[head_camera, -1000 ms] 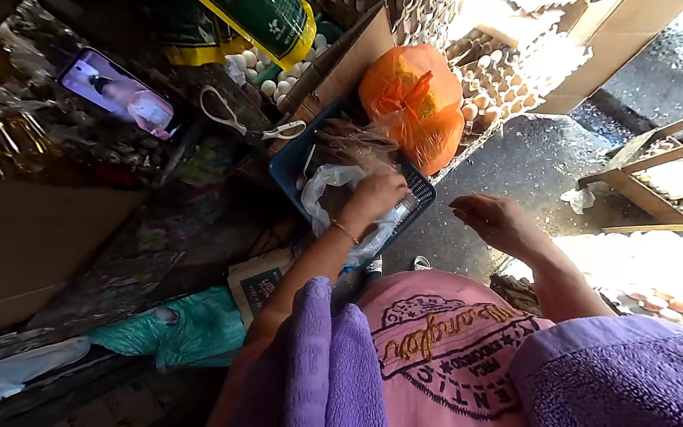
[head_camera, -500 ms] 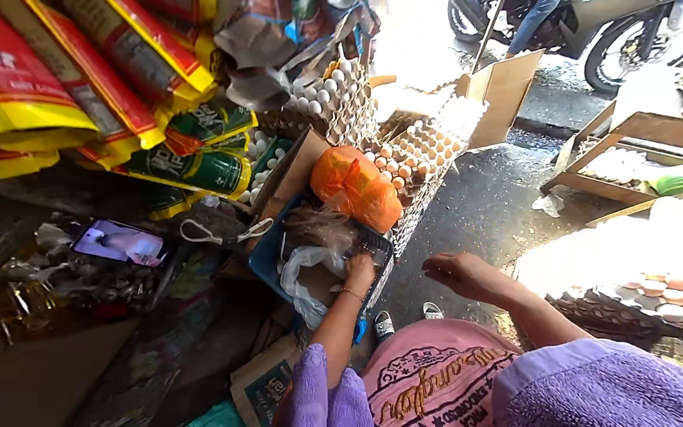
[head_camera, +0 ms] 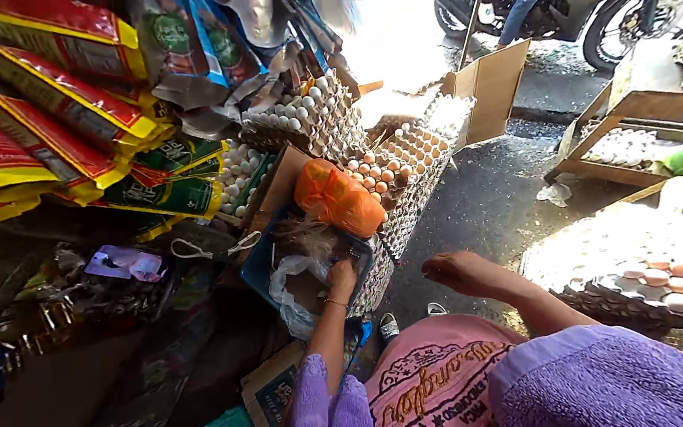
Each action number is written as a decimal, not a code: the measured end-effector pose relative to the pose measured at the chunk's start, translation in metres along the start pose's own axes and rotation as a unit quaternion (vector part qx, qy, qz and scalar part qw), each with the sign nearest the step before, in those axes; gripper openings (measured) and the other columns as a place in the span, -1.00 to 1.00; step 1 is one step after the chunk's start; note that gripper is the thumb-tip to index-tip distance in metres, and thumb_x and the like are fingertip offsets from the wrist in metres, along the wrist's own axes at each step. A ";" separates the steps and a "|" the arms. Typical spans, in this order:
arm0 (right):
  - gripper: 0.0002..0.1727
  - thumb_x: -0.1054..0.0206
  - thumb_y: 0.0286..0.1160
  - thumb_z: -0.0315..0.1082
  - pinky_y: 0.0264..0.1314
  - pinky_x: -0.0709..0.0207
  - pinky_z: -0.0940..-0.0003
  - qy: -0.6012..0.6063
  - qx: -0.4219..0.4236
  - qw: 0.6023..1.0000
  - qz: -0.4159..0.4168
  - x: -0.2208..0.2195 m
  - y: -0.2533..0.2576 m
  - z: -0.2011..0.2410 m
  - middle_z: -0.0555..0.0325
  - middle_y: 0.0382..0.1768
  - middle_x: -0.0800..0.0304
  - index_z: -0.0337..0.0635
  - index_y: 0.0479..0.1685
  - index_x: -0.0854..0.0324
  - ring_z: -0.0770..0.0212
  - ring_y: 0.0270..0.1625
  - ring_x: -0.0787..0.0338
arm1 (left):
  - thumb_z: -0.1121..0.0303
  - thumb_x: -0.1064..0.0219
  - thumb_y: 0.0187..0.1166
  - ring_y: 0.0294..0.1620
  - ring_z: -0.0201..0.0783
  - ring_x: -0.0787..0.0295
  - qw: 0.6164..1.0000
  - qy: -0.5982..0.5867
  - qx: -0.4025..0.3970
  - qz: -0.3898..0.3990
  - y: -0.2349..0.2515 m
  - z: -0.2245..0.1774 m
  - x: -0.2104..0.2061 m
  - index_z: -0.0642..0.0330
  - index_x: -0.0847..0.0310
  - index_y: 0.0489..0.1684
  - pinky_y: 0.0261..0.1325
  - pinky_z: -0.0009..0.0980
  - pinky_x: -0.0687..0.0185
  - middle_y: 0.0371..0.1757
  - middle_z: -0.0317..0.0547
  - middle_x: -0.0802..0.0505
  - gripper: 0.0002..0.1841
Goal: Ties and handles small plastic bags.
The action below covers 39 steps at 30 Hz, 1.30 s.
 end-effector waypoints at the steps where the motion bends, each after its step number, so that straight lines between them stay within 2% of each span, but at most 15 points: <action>1: -0.63 -0.10 0.84 -0.24 0.28 -0.57 -0.23 -0.001 -0.001 1.000 0.007 0.000 -0.001 -0.005 -0.23 0.03 -0.84 -0.31 0.22 -0.71 -0.19 0.12 -0.83 | 0.16 -0.14 0.79 0.49 0.15 -0.65 1.000 -0.004 0.001 -0.004 -0.001 0.001 0.000 0.24 -0.66 0.37 0.49 0.18 -0.47 0.39 0.19 -0.76 -0.59; 5: -0.63 -0.11 0.84 -0.23 0.28 -0.55 -0.27 -0.009 -0.012 0.999 0.039 0.003 -0.005 -0.021 -0.23 0.04 -0.83 -0.31 0.22 -0.71 -0.23 0.13 -0.83 | 0.22 -0.11 0.80 0.48 0.10 -0.67 0.999 -0.034 0.012 -0.030 -0.006 0.003 0.006 0.20 -0.75 0.29 0.54 0.13 -0.45 0.34 0.14 -0.81 -0.63; 12: -0.62 -0.11 0.84 -0.22 0.29 -0.54 -0.30 -0.021 -0.015 0.998 0.059 0.005 -0.003 -0.040 -0.25 0.07 -0.83 -0.32 0.24 -0.70 -0.26 0.14 -0.82 | 0.25 -0.11 0.79 0.48 0.03 -0.67 0.997 -0.069 0.028 -0.035 -0.006 0.006 0.004 0.12 -0.74 0.33 0.55 0.09 -0.46 0.36 0.05 -0.81 -0.64; 19: -0.57 -0.05 0.88 -0.17 0.44 -0.46 -0.31 -0.030 -0.057 0.991 0.117 -0.003 0.002 -0.044 -0.23 0.23 -0.79 -0.26 0.39 -0.65 -0.25 0.33 -0.75 | 0.30 -0.17 0.77 0.47 -0.04 -0.69 0.978 -0.182 -0.008 -0.100 -0.018 0.009 0.008 0.27 -0.62 0.46 0.63 -0.06 -0.44 0.38 0.12 -0.79 -0.60; 25: -0.65 -0.15 0.83 -0.23 0.34 -0.54 -0.29 -0.007 -0.043 0.997 0.059 0.007 -0.001 -0.071 -0.17 0.13 -0.84 -0.24 0.29 -0.72 -0.20 0.21 -0.81 | 0.32 -0.20 0.76 0.38 -0.01 -0.75 0.976 -0.191 0.016 -0.108 -0.034 0.004 0.012 0.30 -0.65 0.40 0.57 -0.06 -0.50 0.31 0.15 -0.82 -0.63; 28: -0.72 -0.25 0.77 -0.24 0.16 -0.64 -0.29 -0.013 -0.052 0.999 0.001 0.009 -0.010 -0.096 -0.07 -0.02 -0.88 -0.17 0.15 -0.78 -0.13 0.04 -0.87 | 0.35 -0.22 0.74 0.33 0.01 -0.78 0.956 -0.212 -0.007 -0.203 -0.041 -0.004 0.021 0.30 -0.66 0.39 0.49 -0.05 -0.58 0.30 0.18 -0.81 -0.65; 32: -0.74 -0.28 0.75 -0.23 0.09 -0.66 -0.31 -0.016 -0.076 0.997 -0.018 0.005 -0.025 -0.122 -0.03 -0.09 -0.89 -0.14 0.11 -0.80 -0.12 -0.03 -0.88 | 0.48 -0.23 0.68 0.48 0.04 -0.65 0.885 -0.259 -0.089 -0.376 -0.069 -0.027 0.037 0.39 -0.62 0.39 0.56 -0.10 -0.50 0.46 0.23 -0.69 -0.64; 34: -0.73 -0.27 0.76 -0.21 0.10 -0.65 -0.31 -0.006 -0.095 0.995 -0.008 0.001 -0.030 -0.124 -0.04 -0.07 -0.90 -0.13 0.12 -0.80 -0.13 -0.01 -0.88 | 0.49 -0.22 0.68 0.46 0.02 -0.66 0.869 -0.259 -0.124 -0.403 -0.079 -0.039 0.038 0.40 -0.64 0.37 0.54 -0.12 -0.53 0.44 0.22 -0.71 -0.65; 39: -0.71 -0.25 0.76 -0.19 0.15 -0.64 -0.29 0.015 -0.110 0.994 0.008 -0.007 -0.029 -0.128 -0.07 -0.04 -0.88 -0.16 0.13 -0.78 -0.15 0.03 -0.86 | 0.54 -0.24 0.63 0.34 -0.05 -0.76 0.863 -0.266 -0.178 -0.392 -0.086 -0.066 0.027 0.43 -0.75 0.18 0.44 -0.22 -0.64 0.28 0.21 -0.80 -0.72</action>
Point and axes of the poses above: each hand's wrist, its own y-axis towards the middle knuckle, its own x-axis out of the back of the hand, z = x × y, the point moved 10 cm from there along y, towards the middle knuckle
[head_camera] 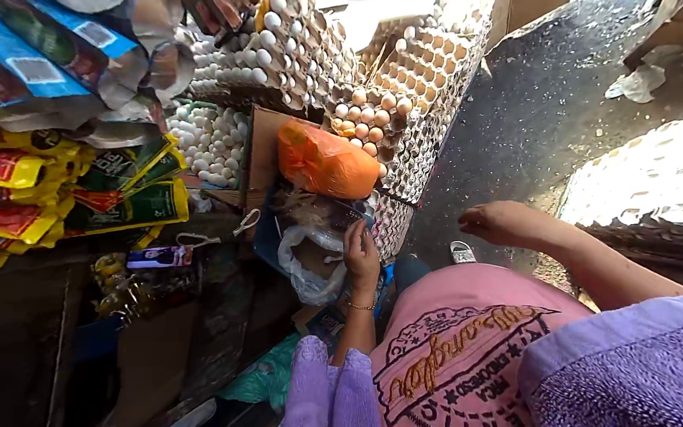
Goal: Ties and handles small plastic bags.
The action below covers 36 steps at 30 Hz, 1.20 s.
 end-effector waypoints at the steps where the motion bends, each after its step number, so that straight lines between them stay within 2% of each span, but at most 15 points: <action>1: -0.71 -0.25 0.77 -0.20 0.15 -0.63 -0.28 0.003 0.001 1.000 0.003 0.000 0.002 -0.001 -0.07 -0.04 -0.87 -0.17 0.13 -0.78 -0.15 0.03 -0.86 | 0.56 -0.24 0.60 0.33 -0.04 -0.77 1.000 -0.007 -0.003 0.006 -0.001 -0.003 -0.004 0.46 -0.76 0.15 0.43 -0.22 -0.65 0.25 0.23 -0.82 -0.72; 5: -0.70 -0.25 0.76 -0.20 0.17 -0.63 -0.27 0.004 -0.007 1.000 0.013 -0.003 0.009 -0.013 -0.08 -0.01 -0.87 -0.18 0.14 -0.78 -0.15 0.07 -0.86 | 0.60 -0.22 0.57 0.22 -0.07 -0.82 0.998 -0.030 -0.004 0.055 -0.004 -0.012 -0.022 0.49 -0.79 0.05 0.38 -0.25 -0.68 0.11 0.25 -0.86 -0.75; 7: -0.71 -0.26 0.76 -0.20 0.14 -0.62 -0.28 0.011 -0.012 1.000 0.008 0.000 0.013 -0.020 -0.08 -0.04 -0.87 -0.18 0.12 -0.79 -0.16 0.05 -0.85 | 0.60 -0.21 0.56 0.16 -0.09 -0.86 0.994 -0.046 -0.005 0.099 -0.001 -0.019 -0.036 0.47 -0.80 0.03 0.35 -0.24 -0.71 0.06 0.21 -0.89 -0.74; 9: -0.69 -0.22 0.79 -0.19 0.21 -0.60 -0.28 0.021 -0.026 0.999 0.023 0.010 0.018 -0.026 -0.10 0.02 -0.86 -0.18 0.17 -0.77 -0.17 0.11 -0.84 | 0.59 -0.20 0.59 0.12 -0.13 -0.87 0.986 -0.076 -0.003 0.147 0.006 -0.027 -0.054 0.47 -0.80 0.03 0.32 -0.25 -0.73 0.02 0.18 -0.91 -0.75; 14: -0.67 -0.20 0.80 -0.16 0.22 -0.60 -0.26 0.016 -0.063 0.998 0.009 0.051 0.040 -0.047 -0.09 0.03 -0.86 -0.18 0.18 -0.75 -0.15 0.12 -0.84 | 0.54 -0.20 0.66 0.11 -0.21 -0.88 0.939 -0.183 0.010 0.290 0.039 -0.046 -0.111 0.50 -0.73 0.17 0.34 -0.29 -0.73 0.06 0.15 -0.90 -0.72; 17: -0.64 -0.17 0.82 -0.17 0.27 -0.57 -0.27 0.023 -0.077 0.997 -0.007 0.090 0.055 -0.058 -0.16 0.06 -0.84 -0.22 0.25 -0.73 -0.18 0.14 -0.82 | 0.51 -0.22 0.67 0.14 -0.24 -0.86 0.914 -0.222 0.024 0.340 0.077 -0.049 -0.146 0.48 -0.73 0.18 0.38 -0.29 -0.70 0.10 0.14 -0.89 -0.72; 20: -0.60 -0.11 0.85 -0.18 0.35 -0.50 -0.32 -0.001 -0.116 0.993 0.016 0.130 0.070 -0.069 -0.23 0.17 -0.80 -0.26 0.33 -0.68 -0.26 0.27 -0.77 | 0.48 -0.23 0.68 0.16 -0.28 -0.85 0.909 -0.232 0.046 0.343 0.129 -0.048 -0.174 0.45 -0.72 0.21 0.37 -0.32 -0.69 0.13 0.12 -0.88 -0.71; 23: -0.57 -0.09 0.86 -0.15 0.35 -0.48 -0.39 -0.024 -0.144 0.988 0.040 0.164 0.089 -0.079 -0.27 0.23 -0.77 -0.25 0.37 -0.65 -0.33 0.31 -0.74 | 0.50 -0.20 0.70 0.15 -0.30 -0.83 0.906 -0.249 0.086 0.332 0.180 -0.060 -0.187 0.49 -0.68 0.25 0.34 -0.35 -0.69 0.15 0.13 -0.87 -0.70; 25: -0.59 -0.10 0.85 -0.16 0.31 -0.49 -0.42 -0.026 -0.153 0.988 0.027 0.187 0.106 -0.089 -0.29 0.22 -0.77 -0.26 0.34 -0.66 -0.36 0.31 -0.74 | 0.50 -0.18 0.71 0.15 -0.26 -0.83 0.900 -0.250 0.105 0.341 0.208 -0.066 -0.200 0.51 -0.65 0.27 0.35 -0.32 -0.68 0.17 0.16 -0.85 -0.69; 29: -0.59 -0.11 0.85 -0.18 0.31 -0.51 -0.40 0.003 -0.156 0.988 -0.006 0.210 0.126 -0.116 -0.30 0.21 -0.76 -0.27 0.35 -0.65 -0.36 0.30 -0.74 | 0.47 -0.18 0.73 0.24 -0.22 -0.81 0.884 -0.233 0.128 0.384 0.236 -0.071 -0.229 0.47 -0.64 0.31 0.42 -0.28 -0.66 0.23 0.16 -0.83 -0.68; 33: -0.57 -0.11 0.85 -0.13 0.37 -0.46 -0.42 0.026 -0.172 0.984 0.036 0.221 0.133 -0.157 -0.29 0.26 -0.76 -0.24 0.38 -0.65 -0.36 0.35 -0.72 | 0.45 -0.16 0.75 0.26 -0.23 -0.79 0.873 -0.203 0.134 0.423 0.259 -0.086 -0.258 0.44 -0.65 0.33 0.45 -0.27 -0.63 0.26 0.14 -0.83 -0.67; 36: -0.58 -0.11 0.85 -0.13 0.35 -0.47 -0.40 0.019 -0.175 0.984 0.027 0.245 0.138 -0.200 -0.30 0.21 -0.78 -0.24 0.34 -0.67 -0.36 0.32 -0.73 | 0.42 -0.17 0.75 0.26 -0.25 -0.80 0.879 -0.185 0.125 0.421 0.284 -0.099 -0.282 0.42 -0.67 0.32 0.43 -0.29 -0.64 0.26 0.12 -0.83 -0.67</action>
Point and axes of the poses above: each hand's wrist, its own y-axis towards the middle knuckle, its own x-axis out of the back of the hand, z = x × y, the point moved 10 cm from there along y, towards the middle knuckle
